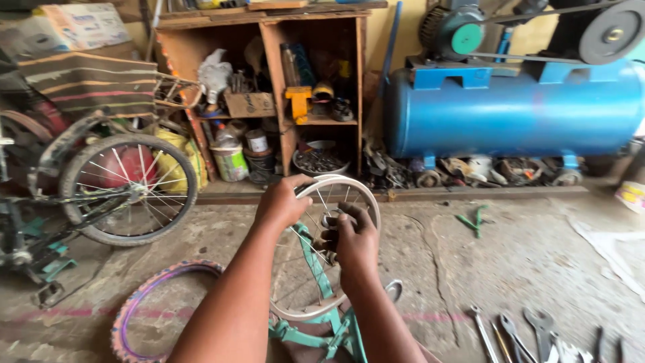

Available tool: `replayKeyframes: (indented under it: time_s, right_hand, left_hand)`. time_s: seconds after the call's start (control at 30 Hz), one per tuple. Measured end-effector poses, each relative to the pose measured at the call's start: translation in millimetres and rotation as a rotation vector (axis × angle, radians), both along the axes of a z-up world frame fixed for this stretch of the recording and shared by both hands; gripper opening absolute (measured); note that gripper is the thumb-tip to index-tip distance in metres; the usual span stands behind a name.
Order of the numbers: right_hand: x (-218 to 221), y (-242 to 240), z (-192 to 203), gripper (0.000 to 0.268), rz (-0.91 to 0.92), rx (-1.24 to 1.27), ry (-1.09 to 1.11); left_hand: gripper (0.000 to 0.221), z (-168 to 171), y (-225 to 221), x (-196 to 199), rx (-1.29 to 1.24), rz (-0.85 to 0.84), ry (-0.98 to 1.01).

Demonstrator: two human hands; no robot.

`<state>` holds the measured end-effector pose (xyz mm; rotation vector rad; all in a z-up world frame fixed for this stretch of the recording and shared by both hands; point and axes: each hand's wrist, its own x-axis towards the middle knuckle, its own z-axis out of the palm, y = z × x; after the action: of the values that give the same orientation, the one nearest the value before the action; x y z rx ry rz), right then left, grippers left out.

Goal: The person retrieves bicycle spokes from a box, threads them into a wheel rim and hub, mounts the bicycle wheel onto a truing stand, and adjusts the hub and spokes by hand.

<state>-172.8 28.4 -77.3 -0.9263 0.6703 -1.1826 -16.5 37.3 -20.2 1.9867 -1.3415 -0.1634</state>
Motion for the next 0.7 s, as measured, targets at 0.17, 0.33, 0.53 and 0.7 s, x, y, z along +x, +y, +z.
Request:
replayKeyframes:
  time_s: [0.17, 0.33, 0.53, 0.7]
  right_hand:
    - [-13, -6, -2, 0.035, 0.047, 0.044, -0.029]
    - [8, -46, -21, 0.048, 0.122, 0.036, -0.19]
    - [38, -26, 11, 0.036, 0.132, 0.113, -0.03]
    - [65, -43, -6, 0.025, -0.193, -0.318, 0.231]
  left_hand:
    - [0.043, 4, -1, -11, 0.012, 0.034, -0.007]
    - [0.043, -20, -3, 32, -0.121, 0.068, -0.051]
    - [0.04, -25, 5, 33, -0.199, 0.028, -0.04]
    - [0.043, -23, 12, 34, -0.15, 0.063, -0.009]
